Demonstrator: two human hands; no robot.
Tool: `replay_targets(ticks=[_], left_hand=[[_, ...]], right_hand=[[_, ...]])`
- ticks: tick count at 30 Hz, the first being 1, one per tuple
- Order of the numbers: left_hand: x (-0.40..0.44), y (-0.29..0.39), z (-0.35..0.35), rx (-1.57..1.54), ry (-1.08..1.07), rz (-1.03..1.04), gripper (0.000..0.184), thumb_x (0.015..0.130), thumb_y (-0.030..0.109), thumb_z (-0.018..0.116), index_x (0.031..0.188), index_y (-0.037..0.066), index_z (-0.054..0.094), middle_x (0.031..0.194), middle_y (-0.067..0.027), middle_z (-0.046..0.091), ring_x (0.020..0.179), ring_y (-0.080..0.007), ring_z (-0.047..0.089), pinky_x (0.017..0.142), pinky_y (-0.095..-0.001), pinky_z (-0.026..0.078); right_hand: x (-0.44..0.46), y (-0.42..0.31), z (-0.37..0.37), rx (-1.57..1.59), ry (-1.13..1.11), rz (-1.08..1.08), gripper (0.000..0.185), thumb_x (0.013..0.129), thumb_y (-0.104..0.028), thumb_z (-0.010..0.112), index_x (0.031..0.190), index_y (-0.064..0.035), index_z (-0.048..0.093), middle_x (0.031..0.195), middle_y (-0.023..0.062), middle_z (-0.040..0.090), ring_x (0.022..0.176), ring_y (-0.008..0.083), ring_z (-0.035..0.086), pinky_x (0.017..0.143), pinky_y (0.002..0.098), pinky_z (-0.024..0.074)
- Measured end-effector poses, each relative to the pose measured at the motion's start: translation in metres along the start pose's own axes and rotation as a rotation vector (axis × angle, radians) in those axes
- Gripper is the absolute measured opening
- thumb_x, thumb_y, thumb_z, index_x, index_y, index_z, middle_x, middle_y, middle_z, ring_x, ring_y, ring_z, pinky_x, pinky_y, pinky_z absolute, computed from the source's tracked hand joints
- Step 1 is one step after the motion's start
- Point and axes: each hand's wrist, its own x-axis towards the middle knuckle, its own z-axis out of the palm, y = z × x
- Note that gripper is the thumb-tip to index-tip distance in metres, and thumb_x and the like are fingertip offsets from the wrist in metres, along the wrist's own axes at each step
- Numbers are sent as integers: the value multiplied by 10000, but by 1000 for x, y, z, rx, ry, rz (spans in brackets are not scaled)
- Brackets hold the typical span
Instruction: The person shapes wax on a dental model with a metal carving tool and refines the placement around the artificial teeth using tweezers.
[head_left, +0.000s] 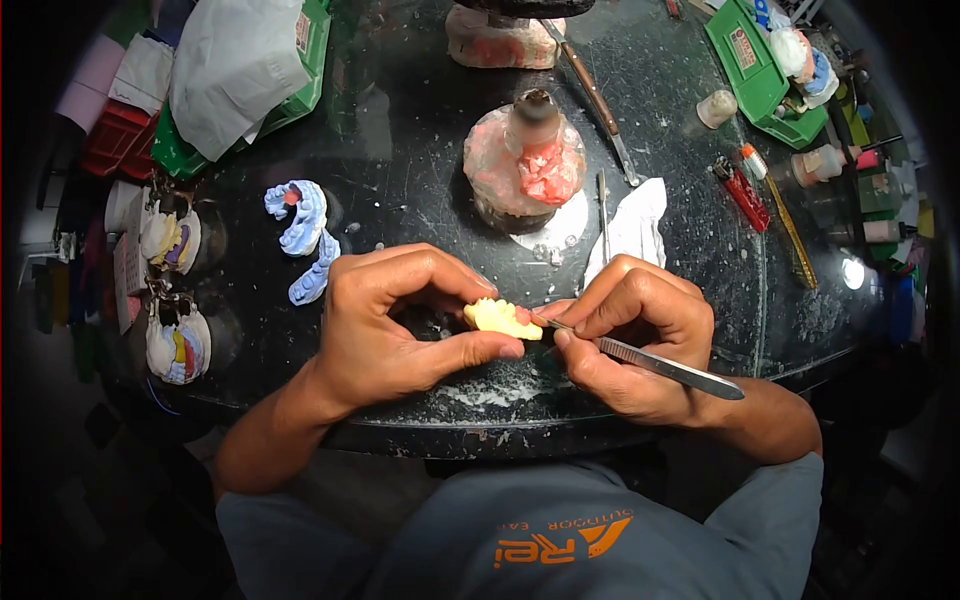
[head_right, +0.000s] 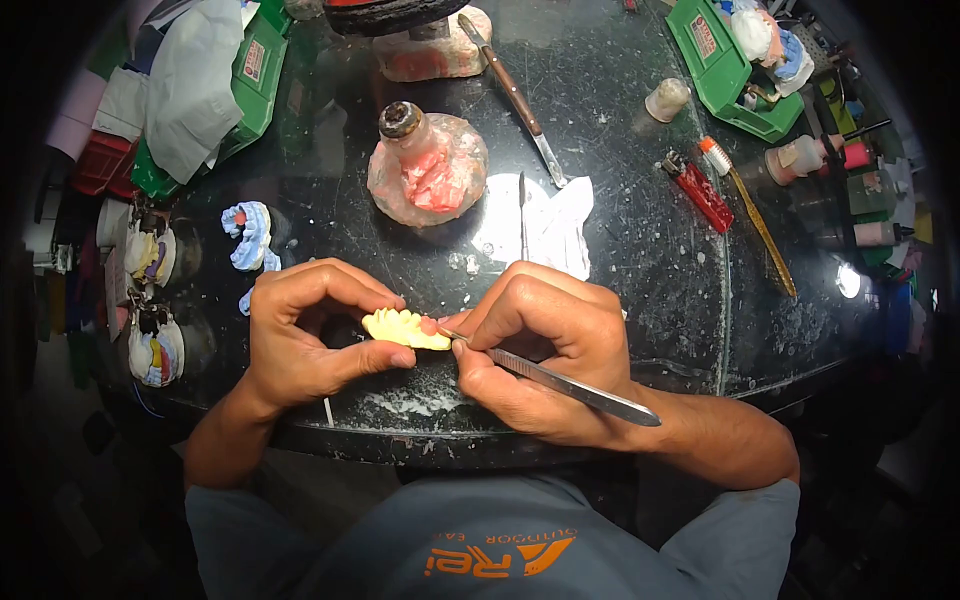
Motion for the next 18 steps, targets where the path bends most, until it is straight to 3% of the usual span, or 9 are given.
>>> replay_targets(ticks=[3, 4, 9, 15, 18], left_hand=[[4, -2, -1, 180, -3, 239, 423, 648, 150, 1028, 923, -15, 750, 931, -165, 779, 840, -206, 774, 727, -282, 606], [5, -3, -1, 189, 16, 299, 442, 618, 173, 1040, 900, -1, 747, 875, -153, 776, 816, -224, 778, 700, -282, 602], [4, -2, 3, 240, 25, 361, 423, 621, 154, 1036, 892, 7, 746, 868, -143, 774, 808, -234, 781, 693, -298, 619], [3, -3, 4, 265, 14, 375, 423, 618, 160, 1040, 878, 14, 740, 856, -136, 769, 801, -240, 782, 678, -306, 626], [3, -3, 4, 265, 12, 370, 425, 616, 161, 1042, 873, 15, 736, 853, -138, 766, 793, -239, 781, 673, -303, 624]], right_hand=[[-2, 3, 6, 11, 96, 2, 170, 759, 99, 753, 738, -3, 619, 757, 115, 683, 728, 191, 750, 706, 317, 653], [-2, 3, 7, 15, 95, -16, 173, 753, 108, 750, 735, 0, 615, 752, 113, 677, 724, 189, 745, 723, 325, 660], [-2, 0, 8, 0, 91, -25, 190, 735, 139, 742, 722, 12, 601, 736, 100, 654, 708, 183, 721, 797, 366, 690], [-2, 0, 7, -6, 55, -43, 171, 724, 134, 758, 748, 16, 636, 741, 84, 648, 714, 189, 720, 801, 371, 691], [0, 1, 5, -28, 14, -105, 192, 774, 171, 760, 768, 26, 634, 765, 118, 643, 676, 156, 699, 808, 397, 702]])
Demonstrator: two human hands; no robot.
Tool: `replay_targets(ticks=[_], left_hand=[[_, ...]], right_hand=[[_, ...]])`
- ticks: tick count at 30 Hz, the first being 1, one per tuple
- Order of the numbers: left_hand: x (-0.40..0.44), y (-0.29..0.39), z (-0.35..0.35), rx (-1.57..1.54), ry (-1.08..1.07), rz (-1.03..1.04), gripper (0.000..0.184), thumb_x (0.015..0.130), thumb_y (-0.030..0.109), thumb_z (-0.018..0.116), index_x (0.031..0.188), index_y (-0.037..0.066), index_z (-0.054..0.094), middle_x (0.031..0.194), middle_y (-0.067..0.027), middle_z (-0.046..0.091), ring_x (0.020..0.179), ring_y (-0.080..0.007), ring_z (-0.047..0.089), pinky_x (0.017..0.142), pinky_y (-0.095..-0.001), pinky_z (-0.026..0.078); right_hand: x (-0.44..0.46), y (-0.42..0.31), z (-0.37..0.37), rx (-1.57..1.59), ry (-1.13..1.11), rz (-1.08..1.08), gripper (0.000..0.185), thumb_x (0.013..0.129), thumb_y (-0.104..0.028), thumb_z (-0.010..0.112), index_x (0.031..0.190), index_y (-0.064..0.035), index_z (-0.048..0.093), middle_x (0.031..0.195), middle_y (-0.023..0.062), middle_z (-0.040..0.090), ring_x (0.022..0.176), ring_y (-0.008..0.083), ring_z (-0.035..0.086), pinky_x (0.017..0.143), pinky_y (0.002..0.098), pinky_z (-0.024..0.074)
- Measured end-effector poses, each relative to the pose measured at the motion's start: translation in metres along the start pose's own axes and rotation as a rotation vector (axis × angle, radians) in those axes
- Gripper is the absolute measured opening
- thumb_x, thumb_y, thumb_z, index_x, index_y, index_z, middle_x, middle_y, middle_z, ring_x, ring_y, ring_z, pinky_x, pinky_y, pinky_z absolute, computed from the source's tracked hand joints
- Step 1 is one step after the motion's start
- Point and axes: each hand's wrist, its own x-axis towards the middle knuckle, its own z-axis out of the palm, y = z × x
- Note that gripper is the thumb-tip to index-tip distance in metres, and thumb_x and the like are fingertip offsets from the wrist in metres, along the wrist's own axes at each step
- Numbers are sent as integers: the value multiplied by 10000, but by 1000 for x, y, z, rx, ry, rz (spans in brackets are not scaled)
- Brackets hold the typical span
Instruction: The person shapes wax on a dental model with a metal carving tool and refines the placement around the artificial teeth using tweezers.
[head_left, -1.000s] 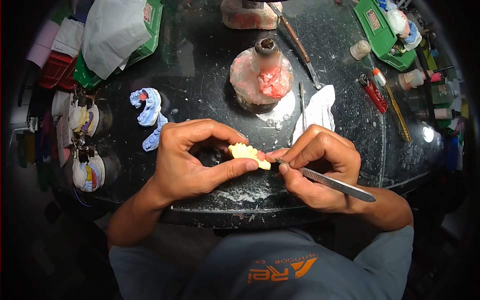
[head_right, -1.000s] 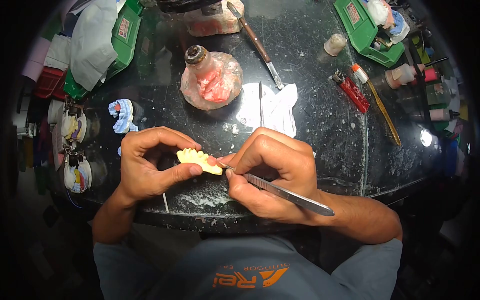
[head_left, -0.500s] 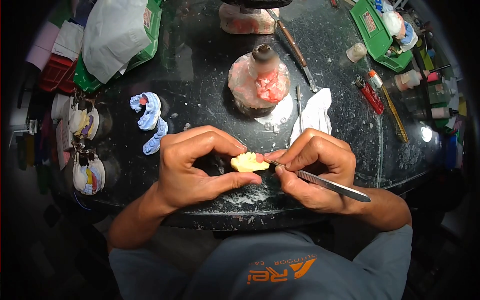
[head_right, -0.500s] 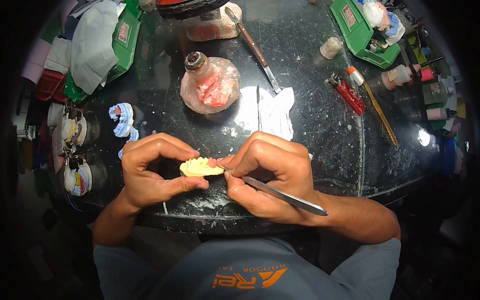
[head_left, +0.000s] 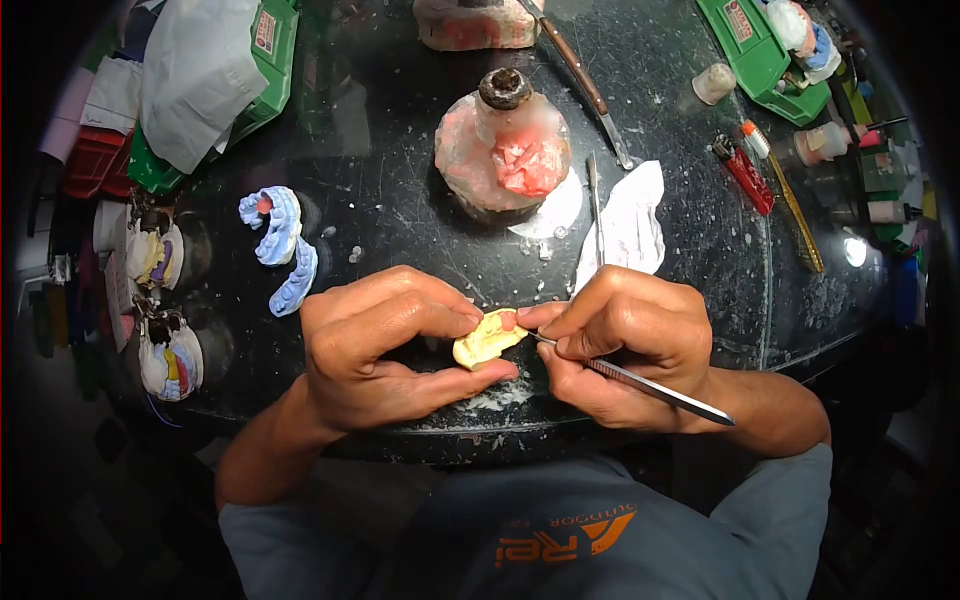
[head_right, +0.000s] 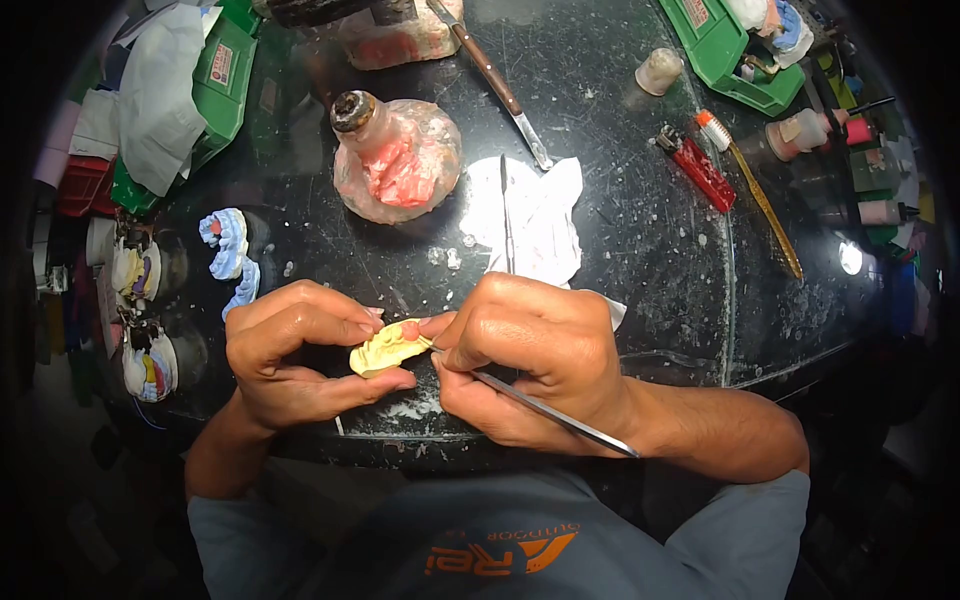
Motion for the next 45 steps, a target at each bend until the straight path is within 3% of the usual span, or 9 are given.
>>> replay_targets(ticks=[8, 11, 38, 45], left_hand=[[4, 3, 1, -90, 36, -90, 347, 663, 109, 1008, 829, -13, 728, 829, -134, 756, 741, -188, 756, 639, -268, 593], [2, 0, -1, -75, 0, -71, 423, 624, 135, 1036, 873, -5, 724, 864, -161, 766, 777, -203, 770, 666, -268, 591], [2, 0, -2, -97, -1, -105, 407, 630, 104, 1027, 864, -3, 711, 868, -168, 762, 801, -217, 773, 699, -285, 591], [1, 1, -2, -82, 14, -86, 401, 648, 123, 1022, 872, -1, 713, 880, -159, 764, 827, -237, 772, 776, -352, 642]], right_hand=[[-5, -1, 3, 22, 23, 43, 155, 752, 118, 768, 764, 19, 649, 792, 95, 653, 733, 200, 732, 815, 363, 683], [-5, -1, 3, 27, 32, 44, 153, 756, 115, 773, 767, 21, 653, 799, 98, 654, 737, 201, 733, 821, 362, 681], [-7, -2, 0, -12, -29, 12, 146, 776, 93, 786, 766, 25, 657, 852, 114, 657, 820, 246, 779, 803, 334, 676], [-7, -4, -1, -20, -8, 8, 152, 772, 97, 785, 754, 27, 651, 843, 110, 651, 833, 249, 787, 798, 335, 677]])
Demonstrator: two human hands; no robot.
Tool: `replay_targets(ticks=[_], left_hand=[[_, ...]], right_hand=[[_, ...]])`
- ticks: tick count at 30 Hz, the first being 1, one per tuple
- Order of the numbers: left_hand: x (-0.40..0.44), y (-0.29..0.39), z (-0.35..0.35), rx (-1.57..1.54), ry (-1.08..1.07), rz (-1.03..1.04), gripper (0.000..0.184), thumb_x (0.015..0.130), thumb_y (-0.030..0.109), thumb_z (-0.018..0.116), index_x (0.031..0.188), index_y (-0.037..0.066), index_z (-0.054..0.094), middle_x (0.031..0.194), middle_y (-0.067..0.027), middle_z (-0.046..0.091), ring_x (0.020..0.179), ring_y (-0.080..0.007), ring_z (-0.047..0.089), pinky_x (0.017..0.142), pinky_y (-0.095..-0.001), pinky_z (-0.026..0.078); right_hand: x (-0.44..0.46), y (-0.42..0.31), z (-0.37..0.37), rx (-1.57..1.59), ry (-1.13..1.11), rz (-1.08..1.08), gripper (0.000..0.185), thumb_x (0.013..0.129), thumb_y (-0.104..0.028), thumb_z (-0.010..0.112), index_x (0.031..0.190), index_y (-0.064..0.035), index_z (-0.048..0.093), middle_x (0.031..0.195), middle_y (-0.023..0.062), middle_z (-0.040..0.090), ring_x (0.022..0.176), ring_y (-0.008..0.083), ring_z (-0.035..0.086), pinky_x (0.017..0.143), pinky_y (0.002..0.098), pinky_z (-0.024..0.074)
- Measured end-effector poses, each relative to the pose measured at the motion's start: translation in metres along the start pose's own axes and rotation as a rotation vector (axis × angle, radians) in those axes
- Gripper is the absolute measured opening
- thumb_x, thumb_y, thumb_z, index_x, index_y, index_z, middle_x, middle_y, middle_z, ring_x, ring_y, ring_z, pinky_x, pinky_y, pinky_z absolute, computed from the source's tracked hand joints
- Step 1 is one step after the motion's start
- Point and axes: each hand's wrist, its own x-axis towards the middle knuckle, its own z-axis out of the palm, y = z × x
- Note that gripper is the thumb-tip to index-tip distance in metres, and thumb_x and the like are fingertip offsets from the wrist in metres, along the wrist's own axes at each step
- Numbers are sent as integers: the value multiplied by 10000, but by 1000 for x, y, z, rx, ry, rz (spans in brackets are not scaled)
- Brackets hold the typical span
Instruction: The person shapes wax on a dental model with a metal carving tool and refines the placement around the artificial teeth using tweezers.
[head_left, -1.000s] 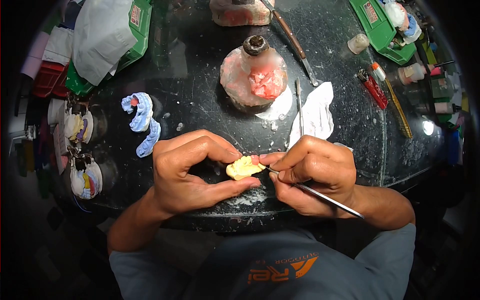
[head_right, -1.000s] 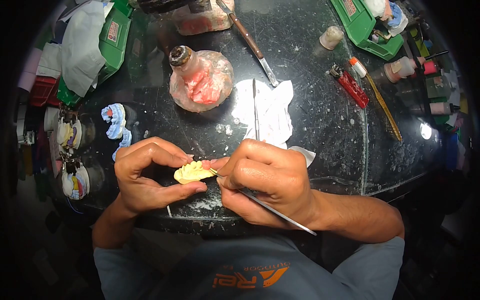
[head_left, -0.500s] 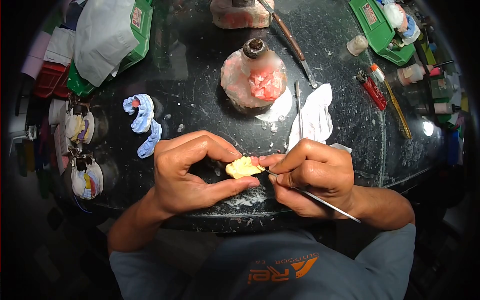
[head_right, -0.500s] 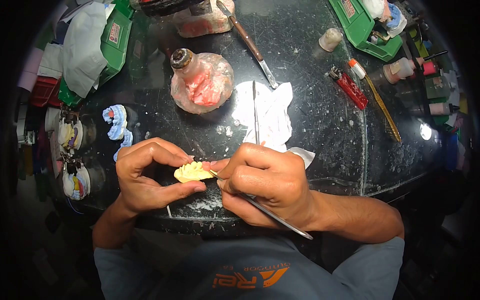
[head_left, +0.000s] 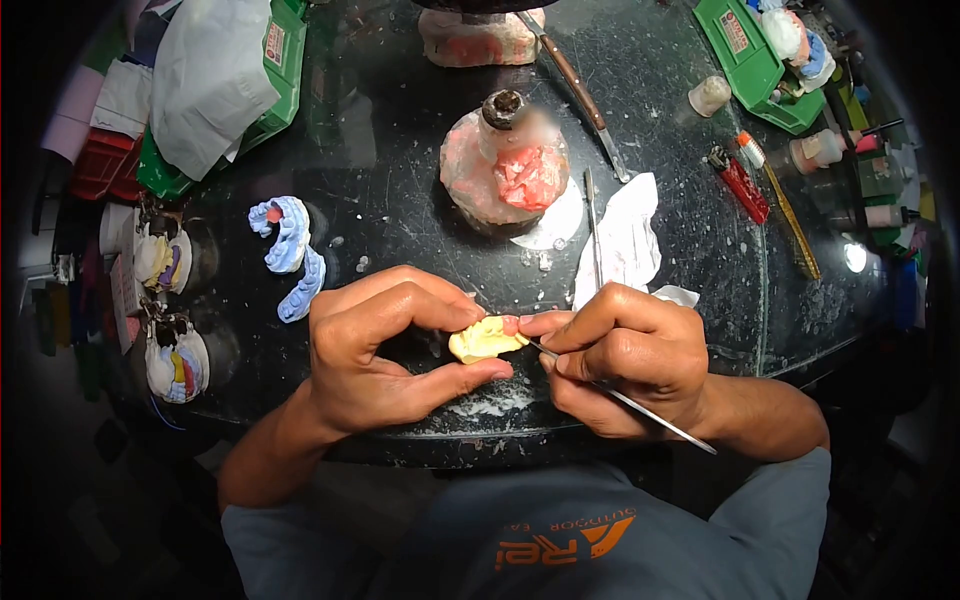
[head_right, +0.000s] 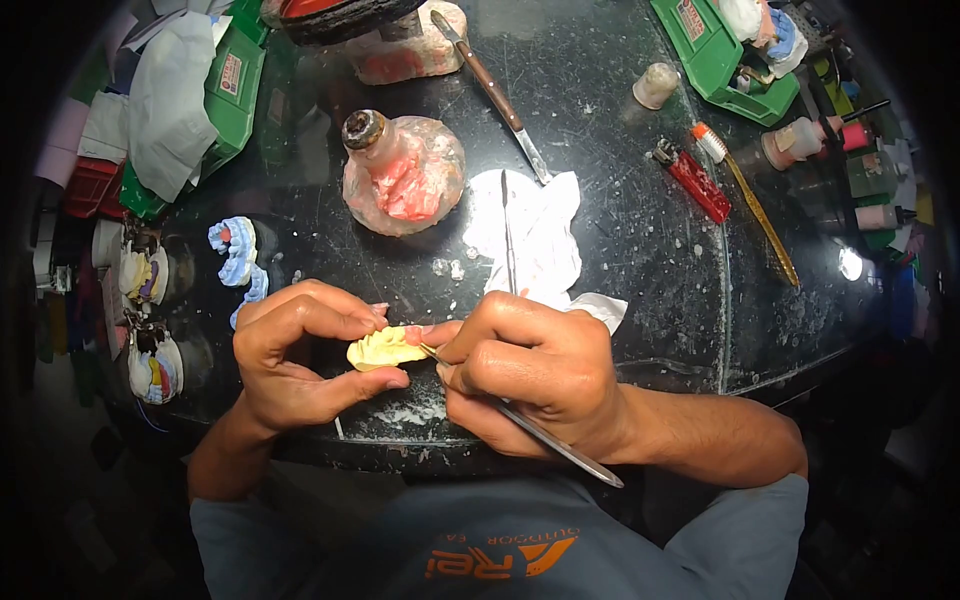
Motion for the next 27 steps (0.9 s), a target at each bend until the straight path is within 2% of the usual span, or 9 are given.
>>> replay_targets(ticks=[5, 12, 15, 18, 27], left_hand=[[1, -1, 1, 41, 15, 88, 387, 658, 125, 1014, 883, 3, 724, 891, -146, 767, 851, -245, 769, 836, -418, 665], [0, -2, 1, 42, 10, 88, 393, 652, 128, 1017, 886, 4, 726, 893, -145, 766, 835, -238, 764, 828, -411, 666], [0, -1, 0, 42, 0, 75, 400, 654, 128, 1016, 892, 0, 722, 895, -152, 765, 834, -237, 763, 828, -408, 664], [0, -1, 0, 29, -4, 60, 407, 656, 129, 1016, 900, -3, 718, 898, -159, 764, 837, -238, 764, 830, -406, 662], [0, -2, 0, 16, 3, 72, 407, 659, 129, 1016, 905, -1, 718, 905, -162, 766, 852, -233, 759, 850, -418, 661]], right_hand=[[1, 1, 0, -7, 41, -20, 158, 763, 97, 792, 751, 17, 656, 837, 104, 653, 792, 233, 775, 765, 329, 672], [1, 1, 1, -9, 31, -27, 154, 766, 93, 800, 760, 20, 665, 838, 111, 657, 759, 230, 764, 788, 343, 675], [2, 0, -4, -8, -36, -54, 160, 798, 147, 789, 828, 45, 668, 880, 165, 680, 847, 270, 781, 862, 410, 690], [0, 2, -1, -4, 5, -39, 151, 784, 83, 805, 764, 25, 667, 853, 115, 662, 819, 258, 786, 810, 346, 677], [2, 0, -2, 17, -15, -44, 139, 779, 79, 807, 772, 33, 677, 858, 127, 677, 822, 257, 790, 825, 347, 678]])
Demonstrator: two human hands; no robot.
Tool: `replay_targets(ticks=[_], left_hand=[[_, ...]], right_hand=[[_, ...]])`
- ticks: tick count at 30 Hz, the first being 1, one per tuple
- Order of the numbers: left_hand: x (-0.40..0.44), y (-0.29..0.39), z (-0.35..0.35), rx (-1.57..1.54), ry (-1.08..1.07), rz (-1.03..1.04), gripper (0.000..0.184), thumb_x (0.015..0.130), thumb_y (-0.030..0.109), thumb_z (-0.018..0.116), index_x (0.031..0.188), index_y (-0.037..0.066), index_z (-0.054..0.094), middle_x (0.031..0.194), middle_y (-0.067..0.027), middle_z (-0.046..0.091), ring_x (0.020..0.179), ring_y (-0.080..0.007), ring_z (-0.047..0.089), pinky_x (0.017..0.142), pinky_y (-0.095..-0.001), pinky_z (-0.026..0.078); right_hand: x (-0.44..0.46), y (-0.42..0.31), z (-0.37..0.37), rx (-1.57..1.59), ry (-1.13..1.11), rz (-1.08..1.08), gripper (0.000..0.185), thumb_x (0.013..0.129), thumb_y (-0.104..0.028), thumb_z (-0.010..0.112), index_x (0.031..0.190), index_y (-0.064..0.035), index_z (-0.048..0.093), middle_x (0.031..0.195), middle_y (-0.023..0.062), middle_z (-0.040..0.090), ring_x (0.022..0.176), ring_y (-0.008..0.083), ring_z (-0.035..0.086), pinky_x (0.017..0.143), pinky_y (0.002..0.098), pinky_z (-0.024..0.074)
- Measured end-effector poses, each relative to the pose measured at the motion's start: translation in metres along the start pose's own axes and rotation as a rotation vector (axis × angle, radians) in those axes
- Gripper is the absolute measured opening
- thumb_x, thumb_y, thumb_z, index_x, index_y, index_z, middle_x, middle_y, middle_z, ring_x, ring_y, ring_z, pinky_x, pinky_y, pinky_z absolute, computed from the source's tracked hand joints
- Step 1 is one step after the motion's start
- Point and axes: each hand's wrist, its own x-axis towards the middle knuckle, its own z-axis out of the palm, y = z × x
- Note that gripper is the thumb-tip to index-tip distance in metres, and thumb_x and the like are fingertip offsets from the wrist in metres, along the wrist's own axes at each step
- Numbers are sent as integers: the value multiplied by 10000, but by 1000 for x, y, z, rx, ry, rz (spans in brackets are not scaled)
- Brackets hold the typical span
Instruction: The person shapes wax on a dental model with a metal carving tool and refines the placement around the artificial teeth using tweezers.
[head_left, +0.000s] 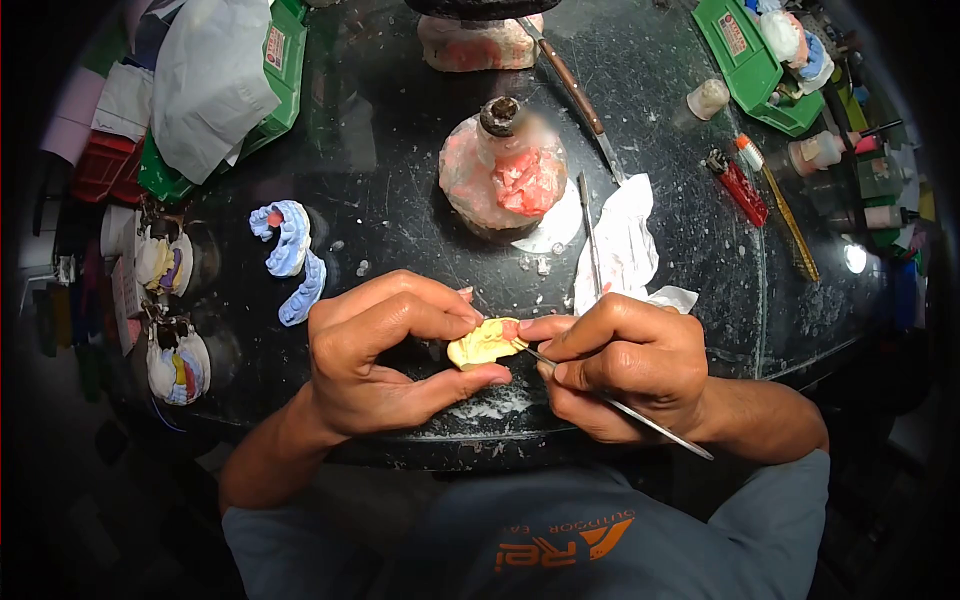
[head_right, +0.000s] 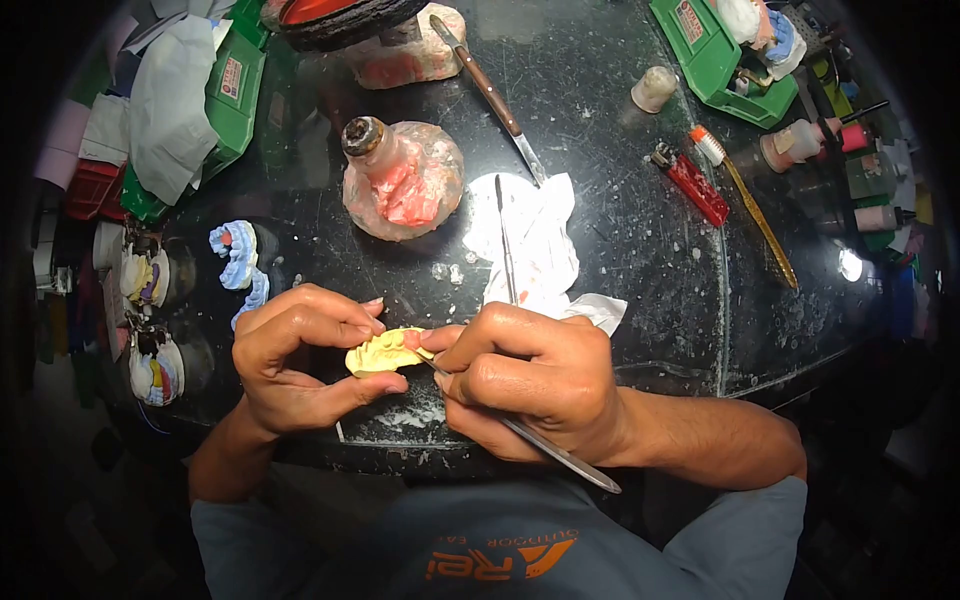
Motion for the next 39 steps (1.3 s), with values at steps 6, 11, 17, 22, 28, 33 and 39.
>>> replay_targets(ticks=[6, 11, 17, 22, 28, 33, 39], left_hand=[[1, 0, 1, -15, 11, 45, 392, 661, 106, 1009, 910, 6, 723, 907, -158, 758, 864, -227, 751, 888, -449, 655], [1, 4, 1, -42, 2, -3, 367, 669, 61, 991, 925, 13, 732, 921, -145, 752, 882, -221, 738, 930, -472, 642], [1, 3, 1, -24, -9, 16, 350, 675, 24, 976, 924, 28, 730, 960, -135, 735, 900, -212, 728, 992, -490, 615], [-1, 0, 2, -8, -5, 60, 354, 667, 22, 980, 899, 36, 712, 970, -133, 717, 902, -199, 723, 1004, -491, 611], [-1, 0, 2, 11, -1, 75, 368, 660, 41, 991, 886, 35, 700, 953, -131, 712, 897, -192, 722, 941, -459, 645], [-2, -1, 3, 7, 22, 62, 389, 651, 68, 1006, 887, 32, 698, 937, -131, 710, 889, -190, 723, 906, -437, 659], [1, 3, 6, 3, 77, 59, 323, 662, 58, 989, 833, 29, 717, 899, -105, 719, 837, -176, 722, 878, -400, 662]], right_hand=[[1, -2, 1, -23, 51, -6, 161, 743, 85, 810, 750, 13, 667, 810, 103, 681, 796, 256, 795, 746, 322, 674], [-2, -1, 1, -19, 78, -12, 171, 730, 88, 801, 739, -3, 655, 796, 93, 689, 814, 260, 802, 698, 308, 666], [0, -3, 0, -39, 115, -27, 177, 734, 88, 797, 744, -10, 650, 809, 94, 699, 818, 261, 804, 668, 300, 659], [-1, -2, 0, -58, 125, -59, 175, 744, 73, 814, 759, -6, 658, 827, 100, 707, 852, 275, 808, 631, 304, 644], [-1, -4, -2, -68, 65, -130, 181, 752, 45, 855, 771, 6, 679, 815, 109, 696, 892, 302, 809, 626, 304, 655], [-1, -2, -1, -25, -2, -199, 169, 732, 39, 851, 791, 40, 692, 797, 121, 694, 797, 285, 796, 768, 367, 695], [0, -5, -1, 47, -52, -175, 156, 736, 85, 825, 774, 38, 681, 769, 106, 668, 676, 230, 757, 800, 384, 697]])
